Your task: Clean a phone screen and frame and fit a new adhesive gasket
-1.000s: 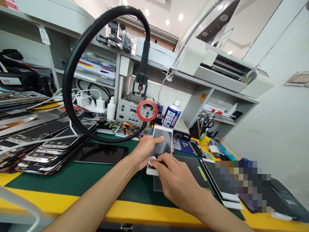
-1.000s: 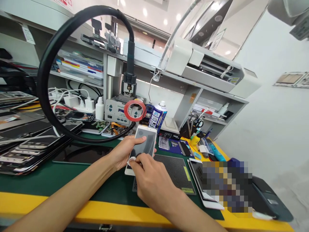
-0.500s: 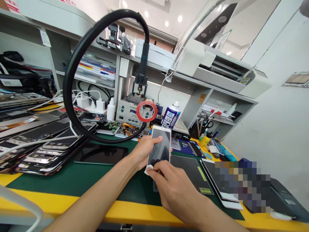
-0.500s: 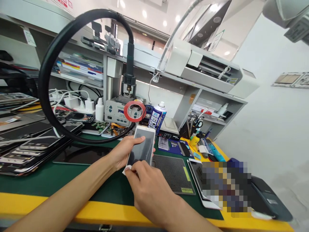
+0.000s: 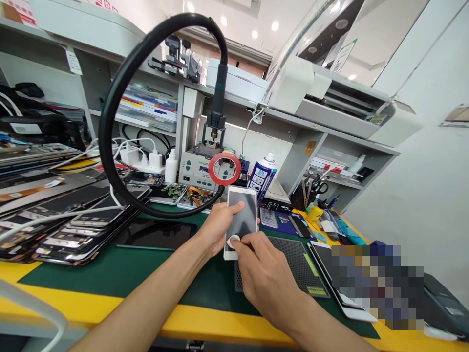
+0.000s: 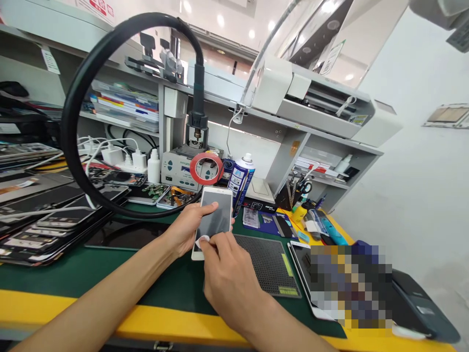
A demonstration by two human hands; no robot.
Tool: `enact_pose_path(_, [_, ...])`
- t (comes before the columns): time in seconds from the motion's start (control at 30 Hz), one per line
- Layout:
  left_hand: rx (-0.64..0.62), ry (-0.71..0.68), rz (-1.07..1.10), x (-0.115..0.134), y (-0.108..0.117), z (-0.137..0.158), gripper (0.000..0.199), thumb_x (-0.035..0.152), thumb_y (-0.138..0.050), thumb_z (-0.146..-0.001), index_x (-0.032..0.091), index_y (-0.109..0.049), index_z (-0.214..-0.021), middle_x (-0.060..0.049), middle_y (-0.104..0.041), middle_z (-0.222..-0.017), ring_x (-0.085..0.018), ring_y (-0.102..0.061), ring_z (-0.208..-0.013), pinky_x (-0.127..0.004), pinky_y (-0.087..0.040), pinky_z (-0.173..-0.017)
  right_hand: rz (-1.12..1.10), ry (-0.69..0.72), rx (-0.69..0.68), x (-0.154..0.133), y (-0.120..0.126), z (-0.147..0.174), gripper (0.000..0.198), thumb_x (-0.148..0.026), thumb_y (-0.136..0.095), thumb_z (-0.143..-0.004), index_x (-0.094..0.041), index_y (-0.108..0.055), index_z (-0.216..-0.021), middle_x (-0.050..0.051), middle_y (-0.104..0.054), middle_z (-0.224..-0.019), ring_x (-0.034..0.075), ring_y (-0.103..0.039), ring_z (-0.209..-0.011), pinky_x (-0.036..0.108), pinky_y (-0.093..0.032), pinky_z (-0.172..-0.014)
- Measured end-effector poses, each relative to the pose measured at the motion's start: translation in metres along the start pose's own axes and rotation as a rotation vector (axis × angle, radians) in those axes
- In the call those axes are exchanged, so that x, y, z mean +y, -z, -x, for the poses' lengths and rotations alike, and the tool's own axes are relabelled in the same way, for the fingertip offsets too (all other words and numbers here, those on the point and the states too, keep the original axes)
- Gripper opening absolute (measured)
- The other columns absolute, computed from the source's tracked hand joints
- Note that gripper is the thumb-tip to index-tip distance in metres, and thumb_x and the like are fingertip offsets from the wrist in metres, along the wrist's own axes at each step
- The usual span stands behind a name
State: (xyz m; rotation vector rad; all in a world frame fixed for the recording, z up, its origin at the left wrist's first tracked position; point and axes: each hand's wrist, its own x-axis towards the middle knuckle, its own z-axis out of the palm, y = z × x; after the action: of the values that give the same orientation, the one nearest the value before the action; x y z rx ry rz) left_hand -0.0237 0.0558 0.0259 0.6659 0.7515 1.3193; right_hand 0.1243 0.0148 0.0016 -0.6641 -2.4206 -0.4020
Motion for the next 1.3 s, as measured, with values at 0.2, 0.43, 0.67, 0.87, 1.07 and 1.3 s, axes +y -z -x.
enact_pose_path(0.2, [0.077,-0.051,0.005,0.0,0.001,0.0,0.02,0.023,-0.062,-0.091,0.007,-0.071,-0.096,-0.02,-0.078,-0.085,-0.03,-0.076,-0.07,-0.043,-0.063,-0.066,-0.056,-0.1,0.025,-0.015,-0.013,0.002,0.029,-0.007,-0.046,-0.099,-0.009,-0.066,-0.12,0.012,-0.062,-0.09,0.023,-0.061,-0.086,0.033,-0.053,-0.068])
enact_pose_path(0.43, [0.068,-0.11,0.053,-0.001,0.002,-0.003,0.018,0.022,-0.061,-0.092,0.007,-0.07,-0.094,-0.017,-0.077,-0.081,-0.027,-0.075,-0.069,-0.038,-0.063,-0.066,-0.048,-0.182,0.082,-0.003,-0.01,0.009,0.027,-0.009,-0.05,-0.099,-0.008,-0.066,-0.121,0.012,-0.061,-0.089,0.023,-0.058,-0.081,0.034,-0.05,-0.067])
enact_pose_path(0.67, [0.067,-0.11,0.075,0.0,0.0,-0.001,0.017,0.02,-0.06,-0.092,0.007,-0.07,-0.095,-0.017,-0.077,-0.08,-0.026,-0.075,-0.069,-0.038,-0.063,-0.067,-0.112,-0.327,0.167,0.002,-0.009,0.019,0.028,-0.01,-0.049,-0.1,-0.012,-0.065,-0.123,0.01,-0.06,-0.089,0.021,-0.058,-0.079,0.032,-0.049,-0.067])
enact_pose_path(0.87, [0.078,-0.079,0.065,0.0,-0.001,0.0,0.019,0.022,-0.063,-0.09,0.008,-0.07,-0.102,-0.016,-0.077,-0.081,-0.028,-0.075,-0.069,-0.04,-0.063,-0.064,-0.161,-0.292,0.155,-0.021,-0.014,0.013,0.03,-0.01,-0.048,-0.099,-0.012,-0.065,-0.123,0.009,-0.062,-0.09,0.021,-0.06,-0.08,0.033,-0.051,-0.071])
enact_pose_path(1.07, [0.078,-0.069,0.055,-0.001,0.0,0.0,0.021,0.024,-0.065,-0.089,0.009,-0.072,-0.103,-0.015,-0.078,-0.08,-0.028,-0.076,-0.069,-0.039,-0.063,-0.063,-0.189,-0.289,0.156,-0.03,-0.017,0.009,0.03,-0.01,-0.048,-0.098,-0.012,-0.066,-0.122,0.01,-0.062,-0.089,0.021,-0.06,-0.077,0.032,-0.049,-0.066])
enact_pose_path(1.3, [0.058,-0.079,0.041,0.002,-0.003,0.003,0.023,0.023,-0.061,-0.091,0.008,-0.072,-0.105,-0.017,-0.078,-0.084,-0.028,-0.076,-0.071,-0.04,-0.063,-0.063,-0.228,-0.289,0.182,-0.033,-0.019,0.011,0.03,-0.01,-0.049,-0.099,-0.013,-0.065,-0.123,0.01,-0.064,-0.089,0.021,-0.061,-0.08,0.033,-0.052,-0.07])
